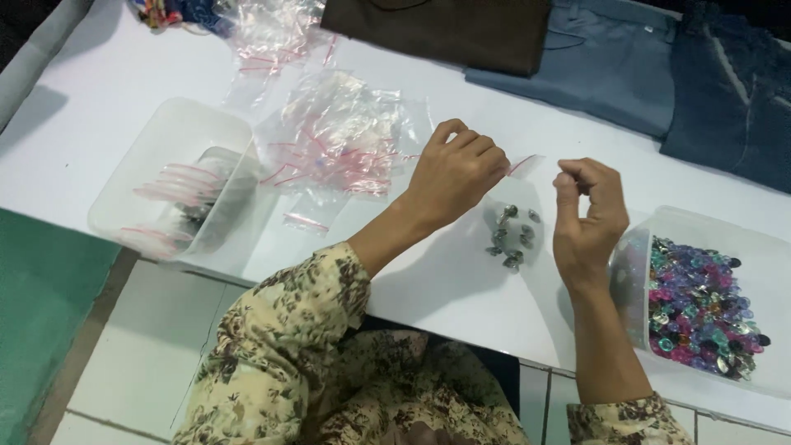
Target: Sorting and packaging small metal studs and buttons into plastic bags
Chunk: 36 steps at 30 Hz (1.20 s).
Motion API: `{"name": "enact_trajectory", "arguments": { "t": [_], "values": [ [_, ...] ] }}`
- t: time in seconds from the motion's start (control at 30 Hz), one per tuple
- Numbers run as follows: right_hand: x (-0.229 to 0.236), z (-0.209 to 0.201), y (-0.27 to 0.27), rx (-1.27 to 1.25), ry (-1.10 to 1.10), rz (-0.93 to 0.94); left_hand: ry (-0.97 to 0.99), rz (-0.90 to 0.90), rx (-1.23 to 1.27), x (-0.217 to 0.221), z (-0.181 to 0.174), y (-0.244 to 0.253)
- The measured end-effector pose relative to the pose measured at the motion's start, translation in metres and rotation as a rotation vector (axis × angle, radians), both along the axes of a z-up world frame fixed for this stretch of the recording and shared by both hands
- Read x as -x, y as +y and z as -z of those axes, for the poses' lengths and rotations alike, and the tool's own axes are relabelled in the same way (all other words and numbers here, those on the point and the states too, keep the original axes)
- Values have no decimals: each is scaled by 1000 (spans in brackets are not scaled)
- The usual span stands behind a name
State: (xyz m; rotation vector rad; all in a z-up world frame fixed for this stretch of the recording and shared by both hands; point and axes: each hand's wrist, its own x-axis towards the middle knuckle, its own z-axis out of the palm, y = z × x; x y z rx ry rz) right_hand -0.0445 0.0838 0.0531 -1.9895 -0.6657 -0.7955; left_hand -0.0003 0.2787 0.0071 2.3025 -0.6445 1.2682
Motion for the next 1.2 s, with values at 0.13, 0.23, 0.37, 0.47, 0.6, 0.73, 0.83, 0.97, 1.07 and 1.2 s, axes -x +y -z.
{"name": "enact_trajectory", "arguments": {
  "t": [0.13,0.23,0.37,0.47,0.6,0.73,0.83,0.97,1.07,1.2],
  "values": [
    [-8,14,-5,1,31,23,51,20,-31,-19,11,-8],
    [-14,21,-7,55,47,46,80,23,-27,-25,28,-8],
    [-11,22,2,107,94,4,119,42,-5,-21,35,-6],
    [-9,21,8,176,107,4,127,54,0,-15,30,-3],
    [-13,31,4,215,120,-1,179,61,-5,-7,22,4],
    [-9,26,8,234,102,-19,156,36,1,-3,23,5],
    [-8,30,8,235,115,-41,121,16,-17,1,19,3],
    [-9,33,5,264,88,-38,133,36,-41,2,22,1],
    [-9,35,3,258,66,-24,175,66,-60,0,33,-1],
    [-7,30,1,256,56,-22,348,171,3,5,26,-2]
  ]
}}
